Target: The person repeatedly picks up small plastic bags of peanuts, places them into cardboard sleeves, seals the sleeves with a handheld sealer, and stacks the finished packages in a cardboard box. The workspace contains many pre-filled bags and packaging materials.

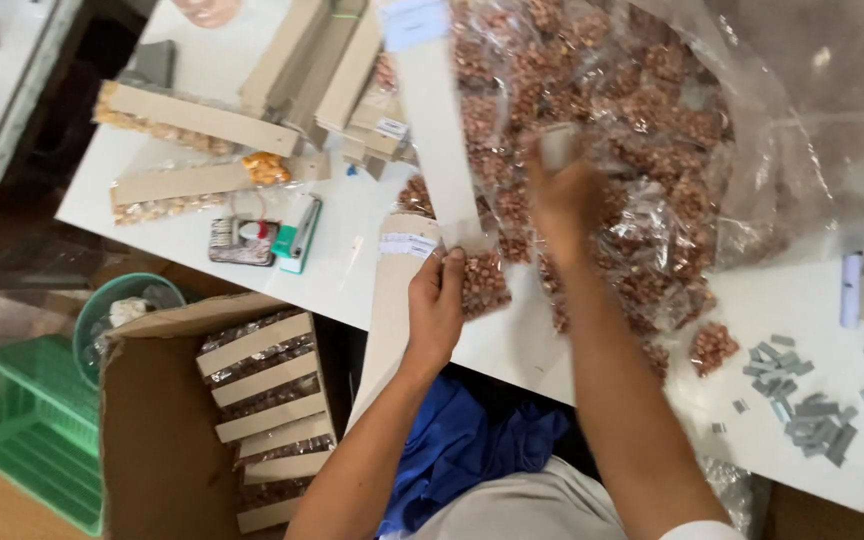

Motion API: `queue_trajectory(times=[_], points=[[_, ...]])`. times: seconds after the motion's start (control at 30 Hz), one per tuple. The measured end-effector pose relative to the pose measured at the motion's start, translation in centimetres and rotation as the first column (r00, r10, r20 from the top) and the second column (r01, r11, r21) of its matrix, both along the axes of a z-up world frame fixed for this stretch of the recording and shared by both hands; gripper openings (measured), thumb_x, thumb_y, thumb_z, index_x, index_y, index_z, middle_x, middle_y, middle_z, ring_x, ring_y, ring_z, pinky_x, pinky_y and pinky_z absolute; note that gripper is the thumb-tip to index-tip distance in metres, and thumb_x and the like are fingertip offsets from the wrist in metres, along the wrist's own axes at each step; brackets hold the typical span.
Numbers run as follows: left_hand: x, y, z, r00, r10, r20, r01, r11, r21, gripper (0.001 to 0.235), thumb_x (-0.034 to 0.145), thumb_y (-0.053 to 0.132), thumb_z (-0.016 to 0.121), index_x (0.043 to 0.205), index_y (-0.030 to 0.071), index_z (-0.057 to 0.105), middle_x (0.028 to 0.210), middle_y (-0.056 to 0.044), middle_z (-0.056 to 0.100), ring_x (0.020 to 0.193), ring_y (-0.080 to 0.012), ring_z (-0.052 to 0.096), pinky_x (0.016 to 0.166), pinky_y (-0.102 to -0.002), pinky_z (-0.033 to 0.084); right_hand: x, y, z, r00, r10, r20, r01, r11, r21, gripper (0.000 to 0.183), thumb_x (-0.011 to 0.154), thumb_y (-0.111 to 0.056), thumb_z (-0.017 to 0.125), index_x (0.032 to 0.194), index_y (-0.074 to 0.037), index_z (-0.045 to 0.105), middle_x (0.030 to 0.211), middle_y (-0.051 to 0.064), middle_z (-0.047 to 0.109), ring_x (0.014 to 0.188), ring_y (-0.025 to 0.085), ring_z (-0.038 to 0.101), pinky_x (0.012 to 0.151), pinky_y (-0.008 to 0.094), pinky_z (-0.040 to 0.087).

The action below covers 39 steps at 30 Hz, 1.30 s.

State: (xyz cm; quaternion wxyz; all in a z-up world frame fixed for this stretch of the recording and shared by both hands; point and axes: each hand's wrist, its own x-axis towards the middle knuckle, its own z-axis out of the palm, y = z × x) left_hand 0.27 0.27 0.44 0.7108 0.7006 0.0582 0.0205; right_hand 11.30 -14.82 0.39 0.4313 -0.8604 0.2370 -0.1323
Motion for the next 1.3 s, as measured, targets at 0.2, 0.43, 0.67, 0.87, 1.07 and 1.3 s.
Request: queue_trajectory(times=[0.2, 0.43, 0.67, 0.87, 1.07, 1.3], points=[[1.1, 0.5, 1.1, 0.93, -0.032, -0.366, -0.14, 0.889, -0.435, 0.061, 0.103, 0.015, 0.052, 0.157, -0.004, 0.031, 0.153, -0.03, 0.043, 0.14, -0.0422, 0.047, 0.111, -0.055, 0.04, 3.1, -7.8, -6.3, 0.899, 0.346, 0.268, -0.255, 0.912, -0.321, 0.037, 0.086, -0.029, 0.087, 0.097, 0.002, 0.069, 0.088, 0.027, 0.064, 0.092, 0.054, 0.066, 0.08, 0.062, 0.051], [1.9, 0.5, 2.3, 0.898, -0.171, -0.406, -0.039, 0.888, -0.459, 0.069, 0.103, 0.031, 0.055, 0.158, -0.003, 0.031, 0.163, -0.034, 0.021, 0.15, -0.0481, 0.025, 0.117, -0.06, 0.027, -3.4, -5.5, 0.5, 0.471, 0.84, 0.269, -0.881, 0.464, 0.096, 0.047, 0.082, -0.026, 0.086, 0.114, 0.003, 0.067, 0.111, 0.025, 0.072, 0.115, 0.04, 0.067, 0.1, 0.052, 0.05], [1.7, 0.3, -4.2, 0.952, -0.167, -0.259, 0.07, 0.936, -0.345, 0.023, 0.101, 0.025, 0.065, 0.09, 0.005, 0.07, 0.072, -0.003, 0.062, 0.067, -0.0109, 0.057, 0.066, -0.028, 0.049, -4.2, -2.3, 1.5, 0.708, 0.706, -0.008, -0.706, 0.708, 0.014, 0.041, 0.09, -0.037, 0.083, 0.117, -0.013, 0.062, 0.104, 0.015, 0.074, 0.108, 0.043, 0.069, 0.088, 0.055, 0.053], [0.8, -0.6, -0.7, 0.992, -0.123, -0.008, 0.123, 0.991, 0.046, 0.029, 0.101, 0.023, 0.067, 0.075, 0.012, 0.07, 0.053, -0.001, 0.058, 0.063, -0.0038, 0.046, 0.054, -0.023, 0.041, -5.8, 0.8, 3.1, 0.899, 0.287, 0.331, -0.428, 0.737, 0.524, 0.053, 0.098, -0.049, 0.069, 0.119, -0.001, 0.06, 0.115, 0.016, 0.066, 0.112, 0.025, 0.061, 0.099, 0.043, 0.047], [-0.6, -1.1, -1.0, 0.986, -0.146, 0.077, 0.125, 0.967, 0.223, 0.025, 0.101, 0.019, 0.064, 0.079, 0.009, 0.069, 0.055, -0.005, 0.06, 0.064, -0.0064, 0.046, 0.056, -0.029, 0.043, -8.9, 0.8, 4.2, 0.888, 0.298, 0.349, -0.403, 0.871, 0.283, 0.078, 0.101, -0.056, 0.056, 0.141, 0.011, 0.048, 0.134, 0.033, 0.054, 0.113, 0.038, 0.058, 0.091, 0.046, 0.05], [-1.9, -0.2, -1.3, 0.919, -0.385, -0.089, 0.387, 0.922, 0.004, 0.028, 0.102, 0.018, 0.061, 0.077, 0.007, 0.07, 0.059, -0.003, 0.062, 0.061, -0.0085, 0.052, 0.058, -0.026, 0.046, -13.7, -5.6, 6.0, 0.517, 0.843, 0.149, -0.478, 0.428, -0.767, 0.034, 0.093, -0.049, 0.069, 0.107, -0.02, 0.077, 0.116, 0.009, 0.067, 0.099, 0.03, 0.072, 0.072, 0.036, 0.057]])
